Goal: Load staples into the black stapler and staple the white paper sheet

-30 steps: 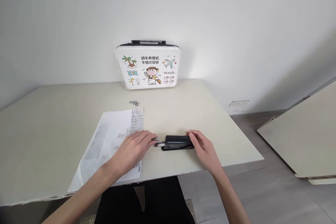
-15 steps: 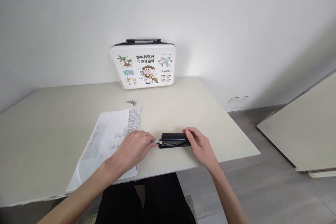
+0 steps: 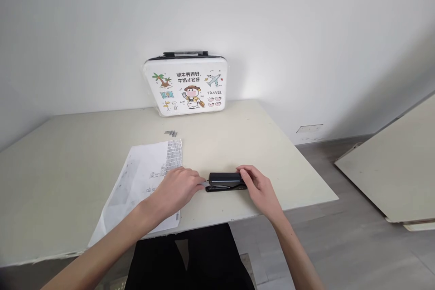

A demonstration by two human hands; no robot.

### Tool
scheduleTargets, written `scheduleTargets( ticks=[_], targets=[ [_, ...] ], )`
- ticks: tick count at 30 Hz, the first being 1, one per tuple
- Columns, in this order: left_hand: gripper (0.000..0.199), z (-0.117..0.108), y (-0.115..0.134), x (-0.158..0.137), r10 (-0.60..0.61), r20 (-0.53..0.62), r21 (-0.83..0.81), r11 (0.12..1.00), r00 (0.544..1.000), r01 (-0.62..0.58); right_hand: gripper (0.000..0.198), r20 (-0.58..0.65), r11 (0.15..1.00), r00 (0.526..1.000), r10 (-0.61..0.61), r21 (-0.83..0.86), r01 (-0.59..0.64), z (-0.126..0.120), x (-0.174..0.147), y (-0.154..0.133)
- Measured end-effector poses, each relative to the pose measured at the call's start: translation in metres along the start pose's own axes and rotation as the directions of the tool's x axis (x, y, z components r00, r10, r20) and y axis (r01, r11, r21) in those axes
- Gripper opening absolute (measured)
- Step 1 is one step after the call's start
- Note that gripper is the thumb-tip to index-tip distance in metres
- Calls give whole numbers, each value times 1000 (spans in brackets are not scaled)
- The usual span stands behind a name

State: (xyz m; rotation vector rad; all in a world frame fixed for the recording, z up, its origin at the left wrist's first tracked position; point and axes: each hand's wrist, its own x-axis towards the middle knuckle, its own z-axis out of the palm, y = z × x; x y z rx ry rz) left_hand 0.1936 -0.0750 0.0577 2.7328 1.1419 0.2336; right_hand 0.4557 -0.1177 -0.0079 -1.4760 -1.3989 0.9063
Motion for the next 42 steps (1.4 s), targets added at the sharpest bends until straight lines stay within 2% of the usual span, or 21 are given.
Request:
scheduleTargets(
  ticks=[6, 13, 23, 29, 35, 38, 42],
  targets=[
    [44, -1, -1, -1, -37, -26, -27, 999, 999, 36, 39, -4, 1000, 1000, 3, -4, -3, 0, 0, 1],
    [20, 6, 4, -5, -122, -86, -101, 988, 989, 113, 40, -11, 1000, 1000, -3, -11, 3, 1, -1, -1],
    [16, 4, 1, -15, -75, -270, -197, 980, 960, 22, 40, -10, 1000, 1000, -5, -27, 4, 0, -1, 1],
    [30, 7, 1, -18, -98, -207, -246, 968, 973, 45, 43, -13, 1000, 1000, -17, -25, 16, 0, -1, 0],
    [32, 10, -1, -27, -135, -163, -427, 903, 977, 54, 43, -6, 1000, 1000, -11, -20, 11, -1, 0, 2],
    [26, 10, -3, -28, -121, -184, -391, 920, 975, 41, 43, -5, 1000, 1000, -3, -19, 3, -1, 0, 1],
    [21, 8, -3, -26, -89, -225, -249, 968, 970, 31, 44, -6, 1000, 1000, -4, -19, 3, -1, 0, 1]
  ],
)
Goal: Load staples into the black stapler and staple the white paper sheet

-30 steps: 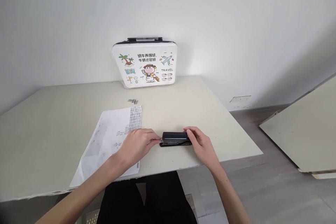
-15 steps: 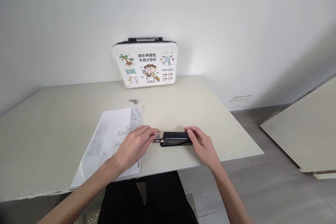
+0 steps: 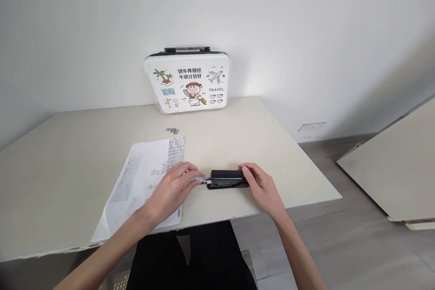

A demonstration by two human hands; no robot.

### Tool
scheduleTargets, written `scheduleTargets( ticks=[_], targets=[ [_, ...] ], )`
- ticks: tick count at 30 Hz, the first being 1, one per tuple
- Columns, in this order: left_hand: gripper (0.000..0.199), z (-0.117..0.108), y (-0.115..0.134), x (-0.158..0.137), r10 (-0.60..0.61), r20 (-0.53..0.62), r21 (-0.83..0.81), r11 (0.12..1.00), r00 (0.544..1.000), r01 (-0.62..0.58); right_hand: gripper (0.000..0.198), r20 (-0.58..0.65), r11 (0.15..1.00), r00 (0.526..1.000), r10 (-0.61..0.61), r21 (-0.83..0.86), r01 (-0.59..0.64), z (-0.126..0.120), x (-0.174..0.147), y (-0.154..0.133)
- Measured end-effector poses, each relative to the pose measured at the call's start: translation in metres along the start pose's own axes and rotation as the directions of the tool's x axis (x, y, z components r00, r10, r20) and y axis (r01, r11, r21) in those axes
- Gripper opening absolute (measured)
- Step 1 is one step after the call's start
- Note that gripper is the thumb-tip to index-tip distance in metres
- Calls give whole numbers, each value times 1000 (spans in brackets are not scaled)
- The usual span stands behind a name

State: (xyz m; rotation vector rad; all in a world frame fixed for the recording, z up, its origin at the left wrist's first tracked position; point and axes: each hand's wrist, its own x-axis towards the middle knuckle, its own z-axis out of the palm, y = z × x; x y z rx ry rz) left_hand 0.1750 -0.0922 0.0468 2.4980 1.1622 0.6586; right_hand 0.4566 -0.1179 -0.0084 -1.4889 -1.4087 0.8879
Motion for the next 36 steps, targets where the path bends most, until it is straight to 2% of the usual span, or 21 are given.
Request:
scheduleTargets(
  ticks=[17, 23, 27, 31, 36],
  targets=[
    [21, 5, 7, 1, -60, 67, 81, 995, 996, 54, 42, 11, 1000, 1000, 4, 9, -5, 0, -1, -1],
    [26, 11, 5, 3, -63, 71, 80, 995, 995, 57, 43, 3, 1000, 1000, -2, 8, 2, 1, -1, -2],
    [24, -2, -11, 3, -43, 143, 3, 999, 989, 44, 41, 2, 1000, 1000, 4, 16, -4, 1, -1, -3],
    [23, -14, -26, 5, 38, 222, -141, 990, 974, -7, 41, 24, 1000, 1000, -3, 4, 3, -1, -1, -3],
    [23, -9, -29, 19, 76, 286, -286, 958, 955, 10, 39, 205, 996, 977, -65, -45, 76, -4, -2, -6]
  ],
)
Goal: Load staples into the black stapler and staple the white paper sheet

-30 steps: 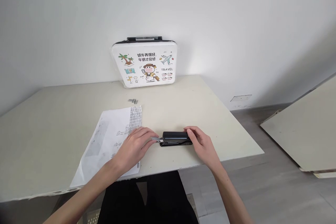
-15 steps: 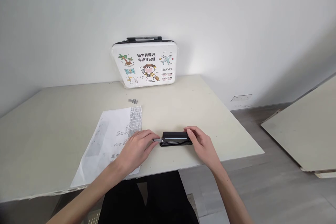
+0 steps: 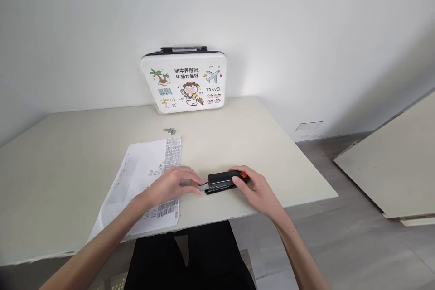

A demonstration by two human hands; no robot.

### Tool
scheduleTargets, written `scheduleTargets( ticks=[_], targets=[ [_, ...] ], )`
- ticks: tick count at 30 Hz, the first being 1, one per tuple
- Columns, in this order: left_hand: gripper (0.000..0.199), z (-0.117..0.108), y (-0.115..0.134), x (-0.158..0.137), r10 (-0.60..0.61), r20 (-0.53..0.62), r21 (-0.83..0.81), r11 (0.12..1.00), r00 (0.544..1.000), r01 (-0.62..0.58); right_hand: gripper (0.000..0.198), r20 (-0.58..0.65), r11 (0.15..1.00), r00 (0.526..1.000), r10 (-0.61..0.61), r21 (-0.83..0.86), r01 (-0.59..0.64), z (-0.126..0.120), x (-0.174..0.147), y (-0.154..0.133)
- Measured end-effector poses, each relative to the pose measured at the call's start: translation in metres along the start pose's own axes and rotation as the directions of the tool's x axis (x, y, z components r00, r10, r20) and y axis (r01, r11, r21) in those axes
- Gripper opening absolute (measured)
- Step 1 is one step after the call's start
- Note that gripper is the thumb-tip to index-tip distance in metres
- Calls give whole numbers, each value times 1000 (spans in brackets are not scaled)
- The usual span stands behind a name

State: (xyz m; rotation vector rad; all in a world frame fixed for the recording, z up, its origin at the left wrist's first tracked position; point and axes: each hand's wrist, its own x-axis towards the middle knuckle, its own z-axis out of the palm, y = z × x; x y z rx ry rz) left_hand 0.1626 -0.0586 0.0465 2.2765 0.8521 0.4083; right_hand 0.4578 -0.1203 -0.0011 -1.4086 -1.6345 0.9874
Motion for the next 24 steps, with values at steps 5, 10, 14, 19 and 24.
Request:
scheduleTargets(
  ticks=[5, 10, 14, 19, 24],
  targets=[
    [26, 7, -4, 24, 15, 37, -114, 993, 999, -11, 39, 56, 998, 997, -60, -2, 60, -1, -1, 1],
    [29, 11, -10, 37, 30, 39, -110, 994, 999, -26, 39, 63, 997, 995, -78, 17, 77, -2, -1, 3],
    [31, 14, -12, 37, 68, 21, -50, 997, 997, -67, 36, 69, 995, 993, -100, 29, 98, -2, 0, 0],
    [35, 16, -11, 39, 97, 20, 12, 995, 995, -97, 37, 72, 994, 992, -100, 44, 97, -2, 0, 0],
    [33, 8, -5, 22, 132, -29, 192, 974, 991, -124, 35, 56, 996, 995, -77, 46, 74, -1, 0, 1]
  ],
)
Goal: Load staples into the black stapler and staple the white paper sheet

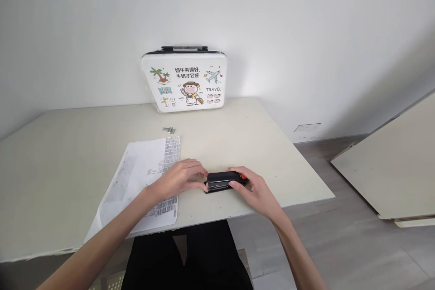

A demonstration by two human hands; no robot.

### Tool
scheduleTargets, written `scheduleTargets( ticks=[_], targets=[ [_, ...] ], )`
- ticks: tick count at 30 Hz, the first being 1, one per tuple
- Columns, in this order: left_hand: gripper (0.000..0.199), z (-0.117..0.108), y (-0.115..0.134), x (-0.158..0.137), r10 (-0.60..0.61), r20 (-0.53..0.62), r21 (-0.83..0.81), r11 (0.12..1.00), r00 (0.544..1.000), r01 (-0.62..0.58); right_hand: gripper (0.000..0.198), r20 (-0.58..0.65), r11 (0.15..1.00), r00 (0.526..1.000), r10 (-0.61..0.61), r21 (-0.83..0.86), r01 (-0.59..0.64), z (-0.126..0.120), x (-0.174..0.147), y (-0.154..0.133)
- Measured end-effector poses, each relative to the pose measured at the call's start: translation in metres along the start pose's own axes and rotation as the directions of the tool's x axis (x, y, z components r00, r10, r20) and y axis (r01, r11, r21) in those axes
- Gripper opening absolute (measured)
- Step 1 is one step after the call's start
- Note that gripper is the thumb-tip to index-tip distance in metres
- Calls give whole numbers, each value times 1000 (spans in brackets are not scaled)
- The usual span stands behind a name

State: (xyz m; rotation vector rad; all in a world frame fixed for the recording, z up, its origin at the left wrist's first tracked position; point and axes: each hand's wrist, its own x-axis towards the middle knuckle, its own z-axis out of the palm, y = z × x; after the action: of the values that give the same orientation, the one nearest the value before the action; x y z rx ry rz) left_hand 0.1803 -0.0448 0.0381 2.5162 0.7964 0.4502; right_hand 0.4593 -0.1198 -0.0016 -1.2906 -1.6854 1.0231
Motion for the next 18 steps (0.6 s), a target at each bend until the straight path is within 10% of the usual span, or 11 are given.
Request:
scheduleTargets(
  ticks=[11, 18],
  targets=[
    [62, -18, 7, -143, -296, -168, 270, 904, 940, 333, 34, 12, 997, 999, 36, -75, -35, -2, -2, -3],
    [93, 8, 21, -147, -284, -145, 324, 892, 948, 316, 34, 14, 993, 997, 73, -97, -72, -4, -3, -5]
  ],
)
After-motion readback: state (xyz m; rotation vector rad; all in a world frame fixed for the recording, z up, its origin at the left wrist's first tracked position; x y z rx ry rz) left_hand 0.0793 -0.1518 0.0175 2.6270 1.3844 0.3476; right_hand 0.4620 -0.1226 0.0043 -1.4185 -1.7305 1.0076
